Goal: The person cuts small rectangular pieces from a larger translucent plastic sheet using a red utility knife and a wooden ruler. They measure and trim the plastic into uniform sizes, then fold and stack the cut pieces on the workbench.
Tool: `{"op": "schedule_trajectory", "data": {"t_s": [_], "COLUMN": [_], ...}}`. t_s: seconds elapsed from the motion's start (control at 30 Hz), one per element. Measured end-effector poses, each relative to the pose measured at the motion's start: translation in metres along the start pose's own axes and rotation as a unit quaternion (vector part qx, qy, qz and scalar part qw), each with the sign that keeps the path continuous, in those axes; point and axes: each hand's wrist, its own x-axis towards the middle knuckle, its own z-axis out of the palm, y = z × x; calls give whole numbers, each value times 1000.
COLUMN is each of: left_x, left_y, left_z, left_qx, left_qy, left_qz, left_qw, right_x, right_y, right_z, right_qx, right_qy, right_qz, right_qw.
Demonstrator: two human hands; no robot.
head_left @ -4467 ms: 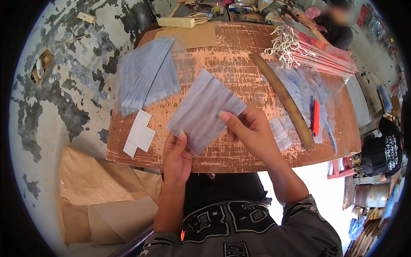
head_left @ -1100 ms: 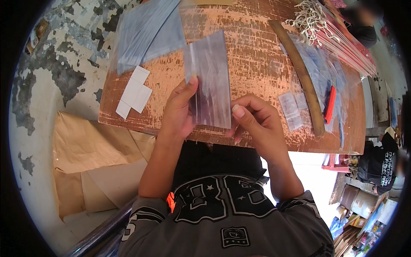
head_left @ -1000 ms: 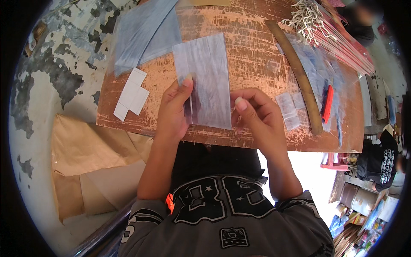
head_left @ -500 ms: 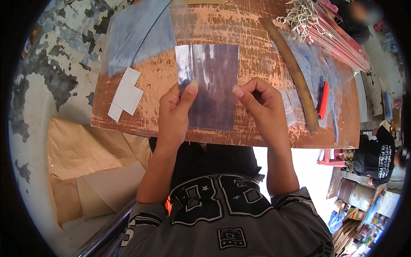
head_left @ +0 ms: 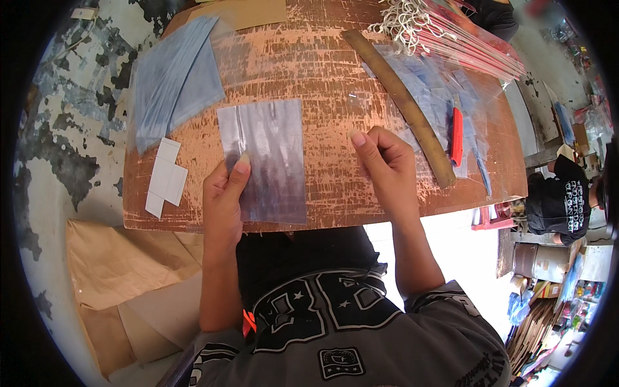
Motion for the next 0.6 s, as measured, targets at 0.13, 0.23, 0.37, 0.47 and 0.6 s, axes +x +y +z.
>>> {"op": "schedule_trajectory", "data": {"t_s": [0.13, 0.23, 0.37, 0.47, 0.6], "left_x": [0, 2, 5, 7, 17], "left_y": [-1, 10, 24, 36, 43], "left_z": [-17, -22, -22, -17, -15], "left_qx": [40, 88, 149, 171, 242], "left_qy": [-54, -111, -173, -206, -276], "left_qz": [-39, -55, -33, -89, -85], "left_qw": [997, 988, 973, 959, 926], "right_x": [0, 5, 13, 19, 24], "right_y": [-12, -12, -17, -25, -31], "right_z": [8, 7, 13, 18, 19], "right_qx": [47, 25, 31, 34, 13], "right_qy": [1, -58, -101, -123, -198], "right_qz": [-2, 7, -12, -26, -1], "right_qw": [999, 998, 994, 991, 980]}}
